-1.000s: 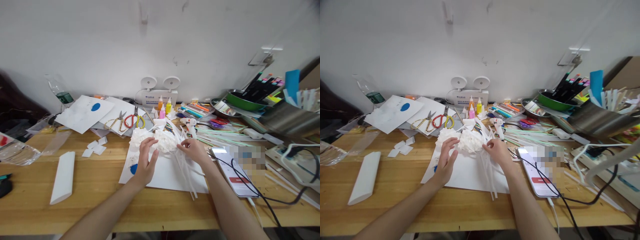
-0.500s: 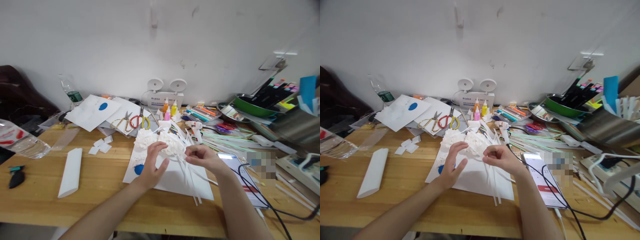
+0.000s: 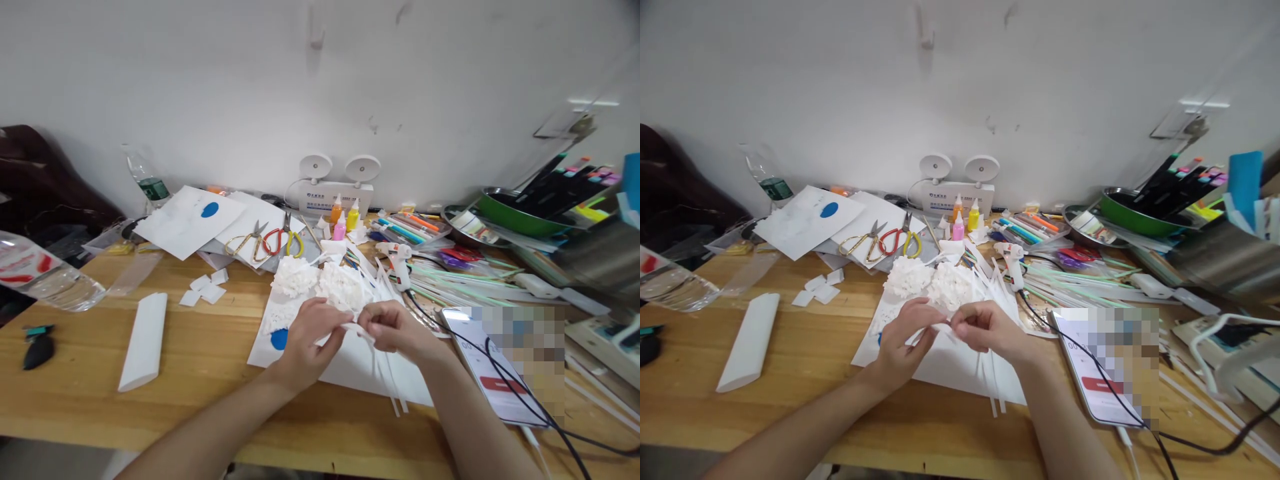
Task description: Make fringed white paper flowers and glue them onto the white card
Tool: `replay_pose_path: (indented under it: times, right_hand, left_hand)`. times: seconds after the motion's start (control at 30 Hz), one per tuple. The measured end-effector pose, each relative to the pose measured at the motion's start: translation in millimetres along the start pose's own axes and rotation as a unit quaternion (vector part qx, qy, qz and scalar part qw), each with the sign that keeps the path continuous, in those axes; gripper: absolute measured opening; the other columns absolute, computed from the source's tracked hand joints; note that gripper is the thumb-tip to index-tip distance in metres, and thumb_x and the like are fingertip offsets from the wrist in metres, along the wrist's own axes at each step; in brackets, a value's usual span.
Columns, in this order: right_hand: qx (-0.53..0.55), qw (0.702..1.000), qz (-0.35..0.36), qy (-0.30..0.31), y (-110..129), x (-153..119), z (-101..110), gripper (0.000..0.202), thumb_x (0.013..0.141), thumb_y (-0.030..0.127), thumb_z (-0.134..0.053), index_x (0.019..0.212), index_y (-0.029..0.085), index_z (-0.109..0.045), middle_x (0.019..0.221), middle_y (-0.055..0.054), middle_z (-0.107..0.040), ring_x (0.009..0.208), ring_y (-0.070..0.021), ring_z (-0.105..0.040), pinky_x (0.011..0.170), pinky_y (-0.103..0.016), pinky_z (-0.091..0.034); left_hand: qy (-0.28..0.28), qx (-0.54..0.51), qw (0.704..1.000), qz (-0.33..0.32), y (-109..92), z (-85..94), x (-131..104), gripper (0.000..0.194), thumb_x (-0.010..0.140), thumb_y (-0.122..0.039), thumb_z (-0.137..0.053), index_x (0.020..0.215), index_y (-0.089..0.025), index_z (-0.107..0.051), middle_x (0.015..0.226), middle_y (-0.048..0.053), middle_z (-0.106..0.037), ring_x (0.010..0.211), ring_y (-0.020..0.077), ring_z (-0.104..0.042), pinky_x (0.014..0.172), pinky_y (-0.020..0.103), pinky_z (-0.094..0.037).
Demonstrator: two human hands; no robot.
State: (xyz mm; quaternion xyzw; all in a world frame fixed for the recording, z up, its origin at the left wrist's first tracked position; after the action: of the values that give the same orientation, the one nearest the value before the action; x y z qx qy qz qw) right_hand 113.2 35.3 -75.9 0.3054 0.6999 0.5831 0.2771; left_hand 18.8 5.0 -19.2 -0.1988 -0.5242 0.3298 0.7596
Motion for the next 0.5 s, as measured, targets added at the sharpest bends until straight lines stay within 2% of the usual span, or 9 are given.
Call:
replay_pose_path:
  times: [0.03, 0.1, 0.17, 0.23, 0.37, 0.5]
  right_hand:
    - [-0.003, 1.0, 0.018, -0.021, 3.6, -0.1, 4.4, 0.027, 0.074, 0.042, -0.06, 0.077, 0.016, -0.058, 0.048, 0.007, -0.036, 0.039, -0.004, -0.027, 0.039, -0.02, -0.019]
    - [-0.04, 0.995, 0.049, -0.073, 10.9, -1.1, 13.7, 0.029, 0.074, 0.042, -0.06, 0.089, 0.017, -0.058, 0.054, 0.006, -0.041, 0.044, -0.0054, -0.034, 0.041, -0.02, -0.024]
    - [-0.102, 0.987, 0.043, -0.112, 12.1, -1.2, 18.8, 0.032, 0.072, 0.037, -0.063, 0.097, 0.018, -0.057, 0.061, 0.004, -0.045, 0.05, -0.007, -0.04, 0.044, -0.02, -0.029]
    - [-0.158, 0.978, 0.021, -0.133, 8.5, 0.3, 20.8, 0.031, 0.073, 0.036, -0.063, 0.096, 0.018, -0.057, 0.059, 0.004, -0.045, 0.051, -0.0078, -0.043, 0.046, -0.021, -0.032]
    - [-0.195, 0.968, -0.003, -0.155, -0.1, 4.2, 22.6, 0.024, 0.075, 0.039, -0.058, 0.077, 0.016, -0.058, 0.056, 0.002, -0.049, 0.046, -0.0079, -0.044, 0.044, -0.021, -0.033]
    - [-0.187, 0.97, -0.011, -0.157, -2.9, 6.5, 21.0, 0.024, 0.075, 0.04, -0.058, 0.072, 0.016, -0.057, 0.056, 0.003, -0.049, 0.046, -0.0075, -0.044, 0.044, -0.021, -0.034]
  left_hand:
    - [-0.008, -0.032, 0.997, 0.068, 11.5, 2.5, 1.0, 0.015, 0.078, -0.014, -0.051, 0.088, -0.018, -0.061, 0.08, 0.003, -0.067, 0.077, 0.0139, -0.059, 0.082, 0.032, -0.042]
    - [0.029, -0.124, 0.961, 0.246, 41.3, -7.7, -6.3, 0.018, 0.081, -0.022, -0.047, 0.072, -0.016, -0.061, 0.066, 0.002, -0.063, 0.068, 0.0134, -0.058, 0.069, 0.027, -0.044]
    - [0.062, -0.194, 0.918, 0.34, 53.6, -18.4, -14.4, 0.021, 0.079, -0.024, -0.048, 0.061, -0.016, -0.057, 0.054, 0.0, -0.058, 0.057, 0.0117, -0.054, 0.063, 0.025, -0.043]
    - [0.085, -0.199, 0.901, 0.375, 58.5, -22.8, -18.1, 0.02, 0.076, -0.022, -0.05, 0.058, -0.015, -0.056, 0.049, -0.002, -0.054, 0.051, 0.0102, -0.049, 0.057, 0.024, -0.04]
    - [0.107, -0.149, 0.913, 0.365, 59.8, -23.4, -17.9, 0.019, 0.074, -0.022, -0.051, 0.057, -0.015, -0.055, 0.05, -0.002, -0.052, 0.053, 0.0101, -0.048, 0.057, 0.023, -0.037]
    - [0.126, -0.151, 0.914, 0.355, 58.4, -28.6, -19.3, 0.017, 0.076, -0.031, -0.051, 0.078, -0.016, -0.06, 0.061, -0.002, -0.055, 0.056, 0.0105, -0.051, 0.059, 0.023, -0.04]
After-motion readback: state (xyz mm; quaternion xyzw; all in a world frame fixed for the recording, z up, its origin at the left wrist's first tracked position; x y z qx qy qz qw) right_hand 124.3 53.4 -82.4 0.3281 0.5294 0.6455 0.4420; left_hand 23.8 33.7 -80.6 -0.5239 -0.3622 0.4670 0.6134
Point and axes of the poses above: each hand's wrist, its own x-axis towards the middle knuckle, its own z-axis out of the back of the hand, y = z × x, the point moved 10 cm from there along x, towards the middle knuckle
